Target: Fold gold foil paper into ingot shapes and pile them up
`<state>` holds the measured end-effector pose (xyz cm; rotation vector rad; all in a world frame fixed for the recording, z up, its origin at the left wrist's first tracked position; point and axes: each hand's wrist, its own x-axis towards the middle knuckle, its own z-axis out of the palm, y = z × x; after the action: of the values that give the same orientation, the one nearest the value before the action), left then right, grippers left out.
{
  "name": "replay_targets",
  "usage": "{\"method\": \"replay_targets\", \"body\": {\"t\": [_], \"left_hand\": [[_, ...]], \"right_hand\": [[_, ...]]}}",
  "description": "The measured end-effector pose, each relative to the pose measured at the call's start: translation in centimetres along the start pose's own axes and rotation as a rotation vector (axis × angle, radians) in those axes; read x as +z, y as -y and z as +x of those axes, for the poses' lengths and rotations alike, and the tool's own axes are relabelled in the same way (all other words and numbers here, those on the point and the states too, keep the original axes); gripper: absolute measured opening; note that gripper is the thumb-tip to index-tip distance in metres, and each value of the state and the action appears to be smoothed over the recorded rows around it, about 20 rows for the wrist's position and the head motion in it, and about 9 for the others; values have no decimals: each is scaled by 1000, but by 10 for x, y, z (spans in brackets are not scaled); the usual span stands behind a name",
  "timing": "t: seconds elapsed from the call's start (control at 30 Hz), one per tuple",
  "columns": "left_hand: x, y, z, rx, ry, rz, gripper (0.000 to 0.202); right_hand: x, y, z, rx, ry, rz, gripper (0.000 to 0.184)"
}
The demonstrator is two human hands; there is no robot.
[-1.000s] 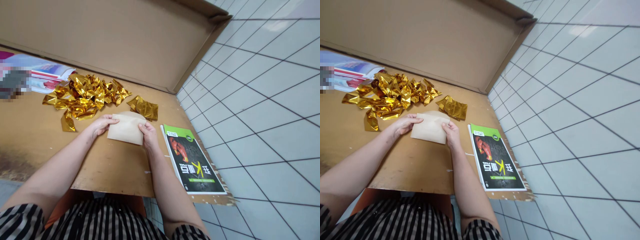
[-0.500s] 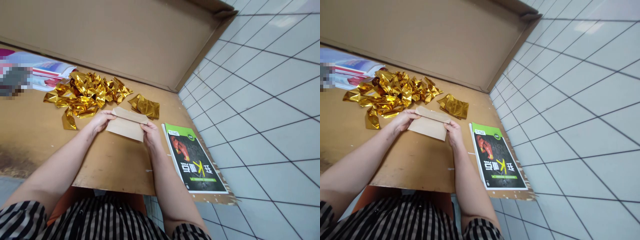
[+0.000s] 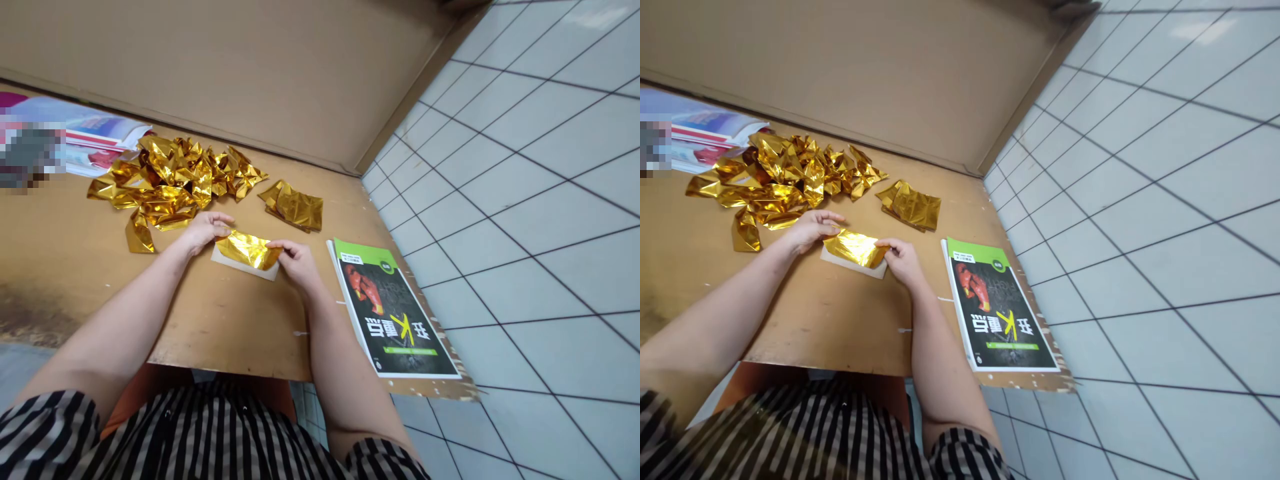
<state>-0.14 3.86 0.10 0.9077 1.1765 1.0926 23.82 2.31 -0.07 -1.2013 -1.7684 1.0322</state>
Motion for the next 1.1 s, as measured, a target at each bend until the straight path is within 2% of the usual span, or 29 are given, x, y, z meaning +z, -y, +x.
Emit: {"method": "replay_targets", "body": {"t": [0.13, 0.2, 0.33, 0.4, 0.47, 0.53, 0.6, 0.63, 0.7, 0.8, 0.87, 0.97, 1.1], "left_hand": [[0, 6, 4, 102, -57, 86, 31], [-1, 9, 8, 170, -100, 184, 34], [-1, 14, 13, 415, -241, 493, 36], [1, 16, 12, 566, -257, 656, 31], [5, 17, 8, 680, -183, 784, 25], [12, 16, 1, 752, -43, 873, 22], [20, 15, -7, 809, 66, 930, 25], [23, 14, -10, 825, 80, 948, 26], [28, 11, -17, 791, 48, 966, 31], [32, 6, -23, 595, -36, 974, 48], [33, 5, -24, 463, -52, 964, 62], [34, 4, -22, 348, -8, 893, 72], [33, 9, -16, 297, 146, 686, 69]], "right_hand": [[-5, 2, -4, 143, 171, 67, 35], [-5, 4, -5, 192, 214, 135, 39], [1, 7, -3, 249, 159, 209, 52], [6, 9, -2, 277, 128, 191, 57], [10, 12, -3, 294, 144, 158, 61], [14, 16, -5, 274, 213, 132, 60], [19, 21, -8, 221, 298, 116, 51], [21, 23, -10, 192, 331, 101, 45], [26, 28, -12, 133, 355, 42, 37], [29, 33, -14, 58, 370, -71, 27], [29, 34, -14, 18, 372, -144, 22], [30, 32, -14, -45, 408, -178, 22], [28, 28, -16, -68, 485, -127, 27]]}}
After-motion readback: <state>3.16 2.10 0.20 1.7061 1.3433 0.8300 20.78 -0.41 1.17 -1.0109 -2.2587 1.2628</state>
